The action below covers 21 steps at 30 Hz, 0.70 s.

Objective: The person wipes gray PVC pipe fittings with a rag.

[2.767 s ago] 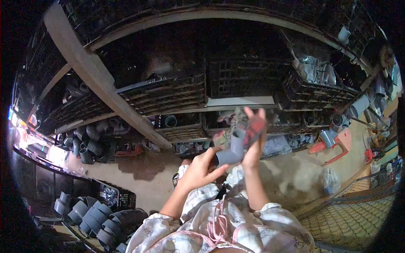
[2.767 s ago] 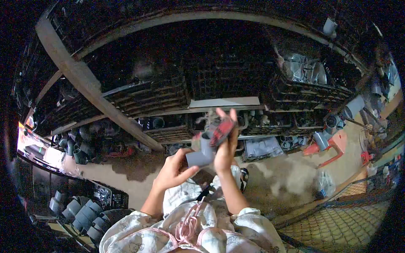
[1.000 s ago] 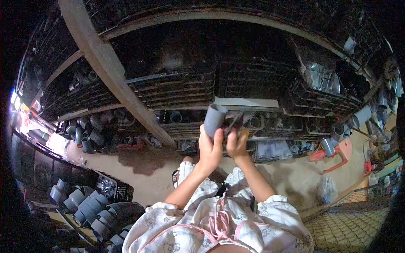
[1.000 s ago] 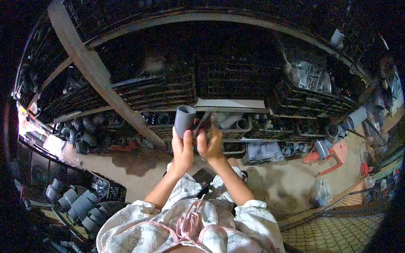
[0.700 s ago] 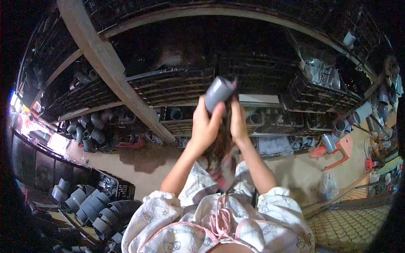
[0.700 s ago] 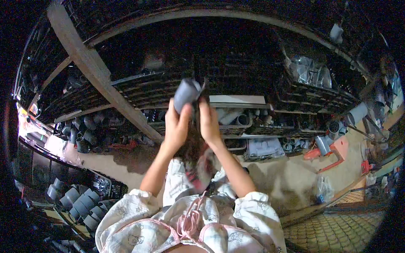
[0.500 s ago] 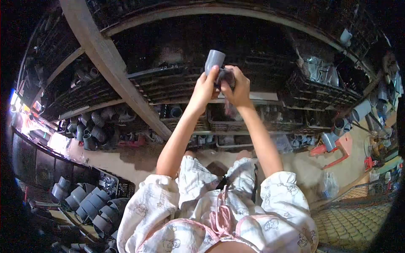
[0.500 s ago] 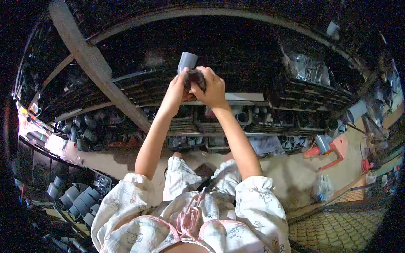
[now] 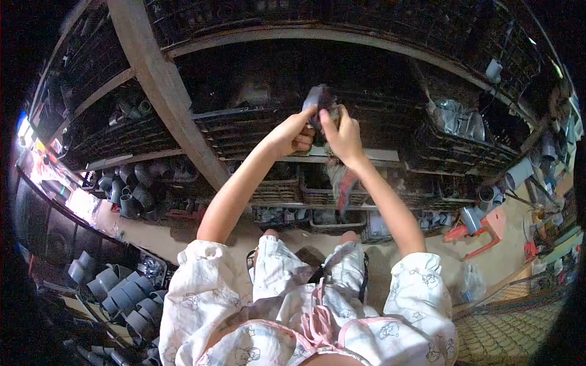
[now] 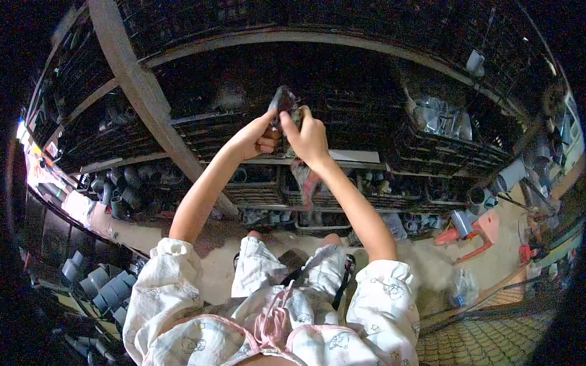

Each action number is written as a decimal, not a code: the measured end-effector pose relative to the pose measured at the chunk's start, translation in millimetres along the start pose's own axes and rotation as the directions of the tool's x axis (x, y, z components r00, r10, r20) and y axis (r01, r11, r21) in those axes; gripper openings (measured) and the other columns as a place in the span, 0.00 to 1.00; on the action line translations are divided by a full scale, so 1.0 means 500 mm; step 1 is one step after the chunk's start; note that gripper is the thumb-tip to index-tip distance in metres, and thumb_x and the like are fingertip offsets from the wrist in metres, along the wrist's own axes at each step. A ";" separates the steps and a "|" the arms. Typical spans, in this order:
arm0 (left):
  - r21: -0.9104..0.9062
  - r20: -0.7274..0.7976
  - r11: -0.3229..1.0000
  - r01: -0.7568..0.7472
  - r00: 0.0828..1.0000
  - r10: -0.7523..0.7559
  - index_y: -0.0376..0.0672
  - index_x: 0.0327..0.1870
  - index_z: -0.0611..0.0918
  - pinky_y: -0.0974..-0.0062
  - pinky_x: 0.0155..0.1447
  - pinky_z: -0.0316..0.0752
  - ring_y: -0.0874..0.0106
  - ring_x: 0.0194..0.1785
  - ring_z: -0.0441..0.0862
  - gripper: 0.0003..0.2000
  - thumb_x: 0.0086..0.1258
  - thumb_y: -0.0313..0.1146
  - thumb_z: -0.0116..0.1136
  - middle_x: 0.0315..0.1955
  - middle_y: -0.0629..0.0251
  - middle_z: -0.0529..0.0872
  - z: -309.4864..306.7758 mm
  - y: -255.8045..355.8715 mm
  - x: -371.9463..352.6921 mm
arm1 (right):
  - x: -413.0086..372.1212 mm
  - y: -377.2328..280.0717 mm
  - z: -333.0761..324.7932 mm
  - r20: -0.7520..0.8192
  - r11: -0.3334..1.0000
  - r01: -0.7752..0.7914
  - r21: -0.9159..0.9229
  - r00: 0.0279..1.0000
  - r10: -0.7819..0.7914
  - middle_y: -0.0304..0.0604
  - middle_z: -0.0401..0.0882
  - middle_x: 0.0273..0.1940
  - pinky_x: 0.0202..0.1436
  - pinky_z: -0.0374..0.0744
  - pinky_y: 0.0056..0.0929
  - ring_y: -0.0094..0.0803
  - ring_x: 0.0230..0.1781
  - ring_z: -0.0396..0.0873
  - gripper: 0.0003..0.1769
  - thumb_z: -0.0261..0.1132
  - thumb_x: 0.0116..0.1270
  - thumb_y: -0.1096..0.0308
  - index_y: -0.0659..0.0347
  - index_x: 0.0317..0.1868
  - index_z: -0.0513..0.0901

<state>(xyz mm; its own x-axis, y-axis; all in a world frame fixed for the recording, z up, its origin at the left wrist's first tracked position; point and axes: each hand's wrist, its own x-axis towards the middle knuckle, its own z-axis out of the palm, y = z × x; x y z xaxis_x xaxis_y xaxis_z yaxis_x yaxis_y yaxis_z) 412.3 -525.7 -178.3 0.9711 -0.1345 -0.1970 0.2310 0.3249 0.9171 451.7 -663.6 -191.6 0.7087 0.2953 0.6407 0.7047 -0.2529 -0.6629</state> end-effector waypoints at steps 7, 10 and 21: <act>0.054 -0.125 0.988 -0.142 0.981 0.148 0.39 0.29 0.71 0.86 0.13 0.52 0.85 0.10 0.54 0.18 0.62 0.49 0.49 0.11 0.78 0.59 0.031 -0.034 -0.021 | 0.005 0.046 -0.031 0.094 0.889 0.452 -0.066 0.890 -0.446 0.50 0.74 0.25 0.25 0.74 0.34 0.47 0.22 0.75 0.21 0.55 0.56 0.53 0.62 0.41 0.67; 0.615 -0.157 0.685 -0.391 0.790 0.592 0.34 0.35 0.73 0.82 0.19 0.61 0.83 0.17 0.67 0.20 0.60 0.47 0.52 0.14 0.71 0.71 0.044 -0.028 -0.035 | -0.021 0.055 0.012 0.214 0.861 -0.200 0.467 0.971 0.109 0.39 0.74 0.27 0.31 0.72 0.26 0.24 0.27 0.72 0.20 0.45 0.64 0.51 0.61 0.41 0.70; 0.851 0.421 -0.162 -0.500 0.462 0.781 0.33 0.57 0.58 0.68 0.51 0.69 0.56 0.51 0.72 0.39 0.52 0.51 0.60 0.52 0.39 0.65 0.118 0.105 -0.253 | -0.029 0.034 -0.016 0.700 0.096 -0.712 0.696 0.702 0.129 0.35 0.71 0.26 0.26 0.69 0.21 0.20 0.24 0.68 0.29 0.36 0.66 0.44 0.61 0.37 0.72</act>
<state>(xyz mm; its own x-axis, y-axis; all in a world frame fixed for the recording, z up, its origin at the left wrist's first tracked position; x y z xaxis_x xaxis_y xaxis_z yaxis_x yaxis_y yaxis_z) 298.2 -546.9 -84.8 0.6042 -0.2026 0.7707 -0.5738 -0.7817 0.2443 453.7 -679.5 -209.1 0.5650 0.8199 0.0926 -0.4607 0.4066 -0.7890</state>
